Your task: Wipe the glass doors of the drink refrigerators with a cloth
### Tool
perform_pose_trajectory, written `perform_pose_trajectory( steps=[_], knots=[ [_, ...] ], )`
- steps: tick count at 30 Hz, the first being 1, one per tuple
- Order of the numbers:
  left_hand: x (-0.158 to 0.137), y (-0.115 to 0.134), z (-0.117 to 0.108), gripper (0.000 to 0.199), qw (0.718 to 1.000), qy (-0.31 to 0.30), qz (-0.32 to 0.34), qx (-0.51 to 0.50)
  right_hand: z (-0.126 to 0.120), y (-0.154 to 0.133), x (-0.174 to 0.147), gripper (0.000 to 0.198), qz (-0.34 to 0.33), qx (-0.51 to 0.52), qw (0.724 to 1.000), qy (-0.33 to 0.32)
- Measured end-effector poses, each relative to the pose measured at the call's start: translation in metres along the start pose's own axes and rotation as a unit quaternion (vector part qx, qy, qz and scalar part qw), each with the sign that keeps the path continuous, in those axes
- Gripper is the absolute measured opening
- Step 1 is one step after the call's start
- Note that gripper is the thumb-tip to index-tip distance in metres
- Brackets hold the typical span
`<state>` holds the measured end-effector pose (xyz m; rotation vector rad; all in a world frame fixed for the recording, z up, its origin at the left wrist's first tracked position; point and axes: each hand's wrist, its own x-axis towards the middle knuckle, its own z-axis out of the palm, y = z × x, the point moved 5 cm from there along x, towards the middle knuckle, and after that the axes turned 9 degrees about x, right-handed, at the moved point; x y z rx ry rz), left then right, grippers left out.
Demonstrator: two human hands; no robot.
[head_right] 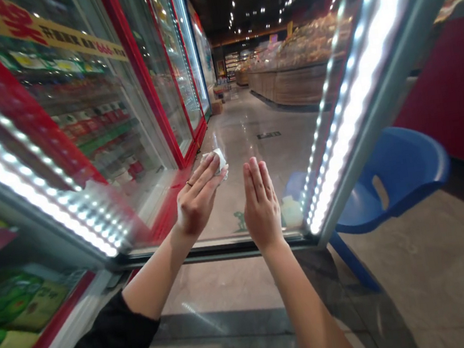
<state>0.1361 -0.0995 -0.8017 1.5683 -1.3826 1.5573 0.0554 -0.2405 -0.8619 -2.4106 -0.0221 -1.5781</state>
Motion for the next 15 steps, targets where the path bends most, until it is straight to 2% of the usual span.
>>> perform_pose_trajectory(
  steps=[4, 7, 9, 11, 15],
  knots=[
    [0.013, -0.01, 0.004, 0.059, 0.998, -0.049, 0.028, -0.015, 0.006, -0.01, 0.008, 0.095, 0.005, -0.003, 1.0, 0.016],
    [0.015, -0.03, -0.013, 0.06, 1.0, -0.009, -0.002, 0.007, 0.009, -0.015, 0.012, 0.09, 0.003, 0.003, 1.0, 0.026],
    [0.003, -0.037, -0.025, 0.057, 0.999, 0.027, -0.029, 0.026, 0.009, -0.018, 0.013, 0.089, 0.004, -0.001, 1.0, 0.031],
    [-0.015, -0.034, -0.03, 0.055, 0.998, 0.035, -0.049, 0.029, 0.01, -0.021, 0.014, 0.088, 0.007, -0.015, 0.999, 0.033],
    [-0.036, -0.018, -0.02, 0.055, 0.998, 0.011, -0.062, 0.019, 0.016, -0.036, 0.015, 0.089, -0.001, -0.014, 0.999, 0.032]
  ],
)
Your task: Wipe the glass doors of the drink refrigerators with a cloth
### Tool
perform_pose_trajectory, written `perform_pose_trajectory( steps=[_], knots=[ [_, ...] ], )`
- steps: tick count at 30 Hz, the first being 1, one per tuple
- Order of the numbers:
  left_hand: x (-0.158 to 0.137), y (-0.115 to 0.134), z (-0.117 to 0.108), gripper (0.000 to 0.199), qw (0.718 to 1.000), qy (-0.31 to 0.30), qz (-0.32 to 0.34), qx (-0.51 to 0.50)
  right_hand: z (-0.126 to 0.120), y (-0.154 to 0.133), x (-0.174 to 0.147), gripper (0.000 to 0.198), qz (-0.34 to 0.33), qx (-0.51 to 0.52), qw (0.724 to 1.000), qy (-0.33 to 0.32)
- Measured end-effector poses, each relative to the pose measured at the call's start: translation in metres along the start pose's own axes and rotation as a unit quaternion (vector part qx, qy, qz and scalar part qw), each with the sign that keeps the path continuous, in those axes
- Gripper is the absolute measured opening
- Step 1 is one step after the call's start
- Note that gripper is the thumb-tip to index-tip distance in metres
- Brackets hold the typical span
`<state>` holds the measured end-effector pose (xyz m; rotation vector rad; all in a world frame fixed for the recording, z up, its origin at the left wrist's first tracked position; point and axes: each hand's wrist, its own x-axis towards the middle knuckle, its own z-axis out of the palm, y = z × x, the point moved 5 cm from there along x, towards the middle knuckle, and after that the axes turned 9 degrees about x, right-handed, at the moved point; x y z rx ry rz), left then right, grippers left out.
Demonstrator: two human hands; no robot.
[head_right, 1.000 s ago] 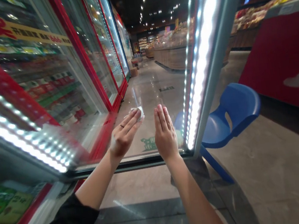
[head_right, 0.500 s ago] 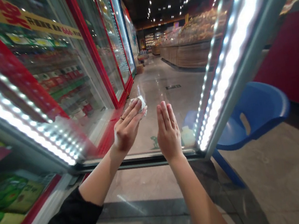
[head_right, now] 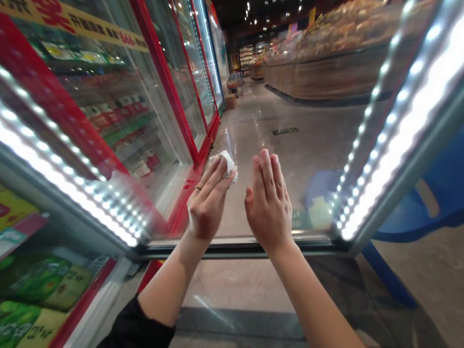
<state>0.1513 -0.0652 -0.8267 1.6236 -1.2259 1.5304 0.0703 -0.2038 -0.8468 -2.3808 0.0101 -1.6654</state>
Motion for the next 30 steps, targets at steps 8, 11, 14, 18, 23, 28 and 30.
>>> perform_pose_trajectory(
  steps=[8, 11, 14, 18, 23, 28, 30],
  knots=[
    [0.012, -0.043, -0.019, 0.055, 0.999, 0.015, -0.047, 0.018, 0.013, -0.021, 0.0, 0.088, -0.047, 0.018, 0.999, -0.015],
    [-0.006, -0.045, -0.031, 0.047, 0.997, 0.048, -0.052, 0.044, 0.019, -0.023, 0.001, 0.087, -0.058, 0.015, 0.998, -0.019],
    [-0.018, -0.038, -0.029, 0.052, 0.995, 0.063, -0.06, 0.039, 0.028, -0.031, 0.004, 0.086, -0.063, 0.015, 0.997, -0.028],
    [-0.01, -0.044, -0.021, 0.065, 0.997, 0.045, -0.068, 0.001, 0.042, -0.049, 0.011, 0.085, -0.082, 0.024, 0.996, -0.035],
    [0.0, -0.077, -0.044, 0.055, 0.991, 0.08, -0.106, 0.021, 0.055, -0.056, 0.016, 0.088, -0.083, 0.006, 0.994, -0.064],
    [-0.022, -0.074, -0.058, 0.051, 0.993, 0.08, -0.088, 0.019, 0.053, -0.058, 0.017, 0.088, -0.113, -0.048, 0.992, -0.037],
    [-0.026, -0.067, -0.054, 0.051, 0.994, 0.074, -0.072, 0.022, 0.052, -0.063, 0.018, 0.087, -0.119, -0.067, 0.991, -0.017]
  ],
)
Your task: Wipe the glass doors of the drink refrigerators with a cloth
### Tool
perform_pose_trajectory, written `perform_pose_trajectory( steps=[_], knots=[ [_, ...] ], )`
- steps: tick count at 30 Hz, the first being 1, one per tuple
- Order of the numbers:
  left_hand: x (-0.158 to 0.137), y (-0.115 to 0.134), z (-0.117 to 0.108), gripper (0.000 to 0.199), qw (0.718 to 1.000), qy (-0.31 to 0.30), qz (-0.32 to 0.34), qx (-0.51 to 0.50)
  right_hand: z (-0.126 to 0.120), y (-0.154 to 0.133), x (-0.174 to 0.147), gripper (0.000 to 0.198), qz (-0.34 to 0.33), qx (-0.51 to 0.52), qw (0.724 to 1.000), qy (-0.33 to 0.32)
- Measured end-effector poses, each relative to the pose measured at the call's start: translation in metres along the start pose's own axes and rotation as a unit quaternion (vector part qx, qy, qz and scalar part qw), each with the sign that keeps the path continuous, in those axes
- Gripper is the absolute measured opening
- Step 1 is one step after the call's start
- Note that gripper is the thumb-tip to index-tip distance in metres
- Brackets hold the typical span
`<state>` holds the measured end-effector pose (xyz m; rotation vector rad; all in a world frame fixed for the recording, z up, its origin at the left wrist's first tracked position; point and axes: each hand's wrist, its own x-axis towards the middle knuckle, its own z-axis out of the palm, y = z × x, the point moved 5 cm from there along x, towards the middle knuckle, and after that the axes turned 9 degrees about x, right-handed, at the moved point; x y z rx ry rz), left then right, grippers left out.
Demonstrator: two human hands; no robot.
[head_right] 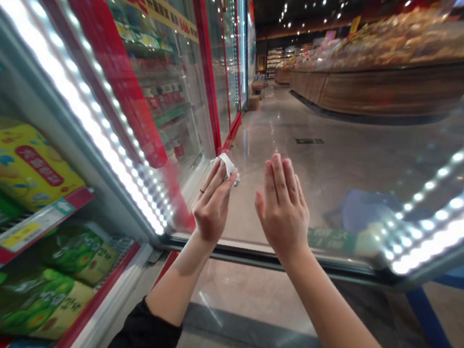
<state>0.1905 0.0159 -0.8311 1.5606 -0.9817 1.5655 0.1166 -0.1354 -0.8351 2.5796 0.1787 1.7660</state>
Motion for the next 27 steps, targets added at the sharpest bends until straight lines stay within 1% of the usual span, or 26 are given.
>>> perform_pose_trajectory(
  steps=[3, 5, 7, 10, 12, 15, 17, 19, 22, 24, 25, 27],
  knots=[
    [0.006, 0.003, 0.005, 0.047, 0.999, 0.003, 0.027, 0.018, 0.0, -0.008, 0.002, 0.085, 0.008, -0.016, 1.0, 0.015],
    [0.016, -0.004, 0.004, 0.044, 0.999, 0.01, 0.023, 0.023, 0.001, -0.013, 0.004, 0.086, 0.016, -0.017, 1.0, 0.013],
    [0.022, -0.018, -0.004, 0.042, 0.999, 0.022, 0.002, 0.031, 0.002, -0.018, 0.007, 0.087, 0.018, -0.018, 1.0, 0.007],
    [0.016, -0.035, -0.021, 0.042, 0.998, 0.027, -0.029, 0.041, 0.005, -0.027, 0.013, 0.091, 0.011, -0.012, 1.0, -0.007],
    [0.003, -0.04, -0.029, 0.041, 0.998, 0.02, -0.051, 0.04, 0.011, -0.034, 0.017, 0.094, 0.006, 0.007, 1.0, -0.024],
    [-0.012, -0.041, -0.034, 0.044, 0.996, 0.01, -0.081, 0.027, 0.024, -0.042, 0.021, 0.096, 0.008, 0.033, 0.998, -0.046],
    [-0.011, -0.044, -0.033, 0.048, 0.997, 0.004, -0.072, 0.013, 0.03, -0.043, 0.022, 0.097, 0.013, 0.035, 0.998, -0.046],
    [-0.002, -0.055, -0.034, 0.051, 0.998, 0.01, -0.059, 0.002, 0.032, -0.043, 0.021, 0.097, 0.01, 0.03, 0.999, -0.043],
    [0.012, -0.082, -0.042, 0.051, 0.995, 0.048, -0.09, -0.001, 0.032, -0.039, 0.019, 0.095, -0.002, 0.03, 0.998, -0.046],
    [0.012, -0.093, -0.05, 0.048, 0.991, 0.074, -0.114, 0.007, 0.03, -0.038, 0.019, 0.094, -0.004, 0.032, 0.998, -0.045],
    [0.01, -0.094, -0.053, 0.046, 0.989, 0.08, -0.12, 0.016, 0.029, -0.039, 0.019, 0.093, -0.004, 0.033, 0.999, -0.043],
    [0.002, -0.089, -0.057, 0.042, 0.989, 0.073, -0.126, 0.039, 0.027, -0.043, 0.021, 0.093, -0.001, 0.033, 0.999, -0.037]
  ],
)
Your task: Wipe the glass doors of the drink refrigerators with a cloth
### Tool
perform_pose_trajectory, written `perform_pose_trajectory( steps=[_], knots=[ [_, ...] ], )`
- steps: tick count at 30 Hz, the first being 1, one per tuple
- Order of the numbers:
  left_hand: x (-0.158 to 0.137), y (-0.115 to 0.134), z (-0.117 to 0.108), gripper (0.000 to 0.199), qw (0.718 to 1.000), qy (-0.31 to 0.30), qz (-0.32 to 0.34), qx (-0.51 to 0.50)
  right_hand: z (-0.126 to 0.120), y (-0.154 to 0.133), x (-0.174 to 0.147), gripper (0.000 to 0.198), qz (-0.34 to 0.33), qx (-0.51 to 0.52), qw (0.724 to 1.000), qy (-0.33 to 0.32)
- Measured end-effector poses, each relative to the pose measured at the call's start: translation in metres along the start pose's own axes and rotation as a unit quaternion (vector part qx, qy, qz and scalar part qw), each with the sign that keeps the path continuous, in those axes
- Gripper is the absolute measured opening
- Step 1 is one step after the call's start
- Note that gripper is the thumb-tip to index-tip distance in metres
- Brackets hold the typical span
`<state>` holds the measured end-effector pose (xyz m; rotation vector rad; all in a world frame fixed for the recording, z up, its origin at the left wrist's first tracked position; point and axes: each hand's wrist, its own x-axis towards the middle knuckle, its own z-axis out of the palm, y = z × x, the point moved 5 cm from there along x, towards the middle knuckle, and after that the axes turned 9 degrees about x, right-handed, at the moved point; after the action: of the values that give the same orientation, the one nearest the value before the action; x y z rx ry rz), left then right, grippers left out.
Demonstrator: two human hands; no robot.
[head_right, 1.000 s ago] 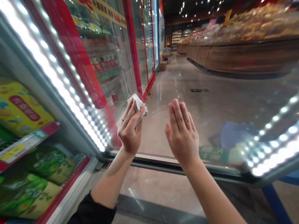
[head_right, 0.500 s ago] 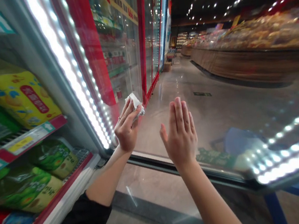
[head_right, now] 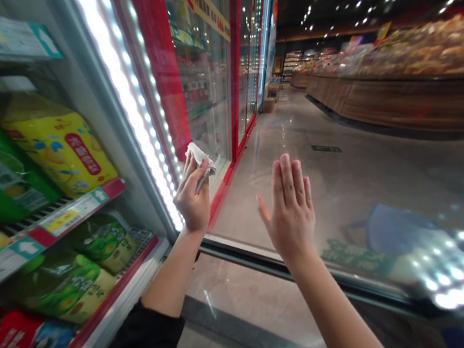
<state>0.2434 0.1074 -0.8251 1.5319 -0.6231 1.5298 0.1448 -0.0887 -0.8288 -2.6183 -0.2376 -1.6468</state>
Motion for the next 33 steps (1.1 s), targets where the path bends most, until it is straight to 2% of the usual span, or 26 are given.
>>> perform_pose_trajectory(
  steps=[2, 5, 8, 12, 14, 17, 20, 22, 27, 30, 33],
  knots=[
    [-0.008, 0.007, -0.002, 0.04, 1.0, -0.018, 0.007, 0.019, 0.0, -0.007, 0.002, 0.096, 0.01, 0.005, 1.0, 0.003],
    [-0.006, 0.015, 0.002, 0.046, 0.998, -0.051, 0.03, -0.004, 0.002, -0.017, 0.003, 0.102, 0.031, 0.015, 0.999, 0.004],
    [0.008, 0.006, 0.008, 0.053, 0.996, -0.078, 0.03, -0.04, 0.003, -0.02, 0.003, 0.107, 0.039, 0.01, 0.999, 0.0],
    [0.018, -0.027, -0.006, 0.044, 0.999, -0.033, -0.026, -0.016, 0.002, -0.015, 0.001, 0.109, 0.033, 0.007, 0.999, -0.022],
    [0.011, -0.042, -0.021, 0.037, 0.997, -0.002, -0.069, 0.021, 0.001, -0.014, 0.002, 0.108, 0.031, 0.011, 0.999, -0.025],
    [-0.008, -0.044, -0.037, 0.033, 0.993, -0.006, -0.101, 0.06, -0.001, -0.016, 0.003, 0.105, 0.029, 0.015, 0.999, -0.016],
    [-0.016, -0.03, -0.036, 0.035, 0.995, -0.044, -0.078, 0.05, 0.002, -0.02, 0.004, 0.106, 0.04, 0.014, 0.999, -0.008],
    [-0.008, -0.025, -0.03, 0.036, 0.996, -0.06, -0.06, 0.028, 0.004, -0.022, 0.005, 0.108, 0.051, 0.017, 0.999, -0.004],
    [0.022, -0.05, -0.026, 0.041, 0.994, -0.011, -0.101, 0.027, 0.007, -0.021, 0.005, 0.109, 0.053, 0.018, 0.998, -0.002],
    [0.009, -0.063, -0.035, 0.036, 0.991, 0.007, -0.126, 0.054, 0.007, -0.018, 0.005, 0.109, 0.049, 0.016, 0.999, 0.001],
    [-0.021, -0.061, -0.045, 0.032, 0.988, 0.003, -0.136, 0.073, 0.008, -0.017, 0.005, 0.112, 0.041, 0.012, 0.999, 0.001]
  ],
)
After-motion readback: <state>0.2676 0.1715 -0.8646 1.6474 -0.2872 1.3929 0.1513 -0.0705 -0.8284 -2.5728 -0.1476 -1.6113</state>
